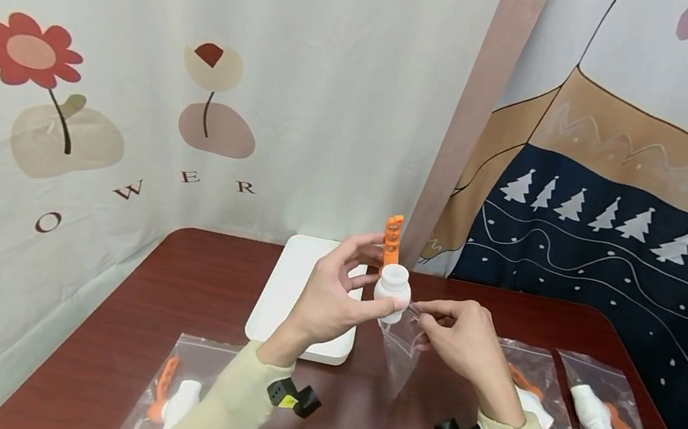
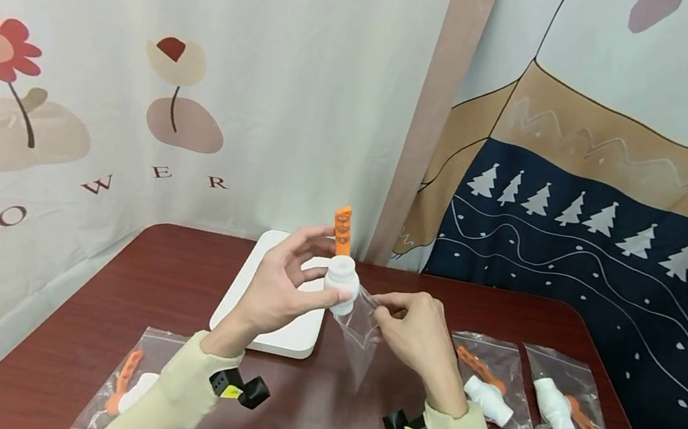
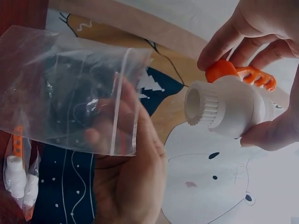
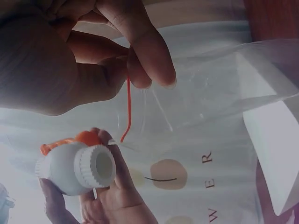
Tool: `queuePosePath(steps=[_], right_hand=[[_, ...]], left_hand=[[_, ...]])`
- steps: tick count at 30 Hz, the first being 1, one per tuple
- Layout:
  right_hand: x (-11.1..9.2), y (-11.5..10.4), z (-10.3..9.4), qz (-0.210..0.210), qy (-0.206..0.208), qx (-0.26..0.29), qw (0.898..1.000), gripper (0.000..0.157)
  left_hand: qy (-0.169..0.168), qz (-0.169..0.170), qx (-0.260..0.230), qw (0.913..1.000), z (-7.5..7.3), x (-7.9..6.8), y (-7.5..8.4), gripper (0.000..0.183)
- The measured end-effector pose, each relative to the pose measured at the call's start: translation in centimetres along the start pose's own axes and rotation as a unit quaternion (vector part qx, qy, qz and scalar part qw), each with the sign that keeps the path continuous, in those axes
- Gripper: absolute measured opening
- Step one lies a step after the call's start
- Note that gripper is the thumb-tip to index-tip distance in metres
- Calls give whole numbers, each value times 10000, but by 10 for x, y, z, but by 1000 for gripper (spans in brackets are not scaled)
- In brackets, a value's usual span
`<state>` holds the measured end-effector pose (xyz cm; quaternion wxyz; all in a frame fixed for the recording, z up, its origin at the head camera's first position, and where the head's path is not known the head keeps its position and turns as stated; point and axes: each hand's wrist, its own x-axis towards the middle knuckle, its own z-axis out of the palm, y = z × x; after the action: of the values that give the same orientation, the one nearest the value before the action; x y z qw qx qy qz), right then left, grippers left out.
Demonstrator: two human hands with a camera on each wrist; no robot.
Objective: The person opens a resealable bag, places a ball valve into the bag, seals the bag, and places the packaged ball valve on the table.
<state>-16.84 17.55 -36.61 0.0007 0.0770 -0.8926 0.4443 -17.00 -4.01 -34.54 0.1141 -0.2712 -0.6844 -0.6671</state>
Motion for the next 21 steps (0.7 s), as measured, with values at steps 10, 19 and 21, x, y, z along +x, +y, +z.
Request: queuePosePath(steps=[10,19,21], right_hand=[[0,-1,-1,76,-81,230,9997,24],[-2,-2,0,-50,-140,297,9994,22],[-3,-3,0,-89,-151,299,9994,21]], left_hand=[[-387,43,-75,9992,11,-4,-12,72],[-445,87,154,9989,13,-7,-18,67],[-457,104,305,9984,13,-7,-19,66]])
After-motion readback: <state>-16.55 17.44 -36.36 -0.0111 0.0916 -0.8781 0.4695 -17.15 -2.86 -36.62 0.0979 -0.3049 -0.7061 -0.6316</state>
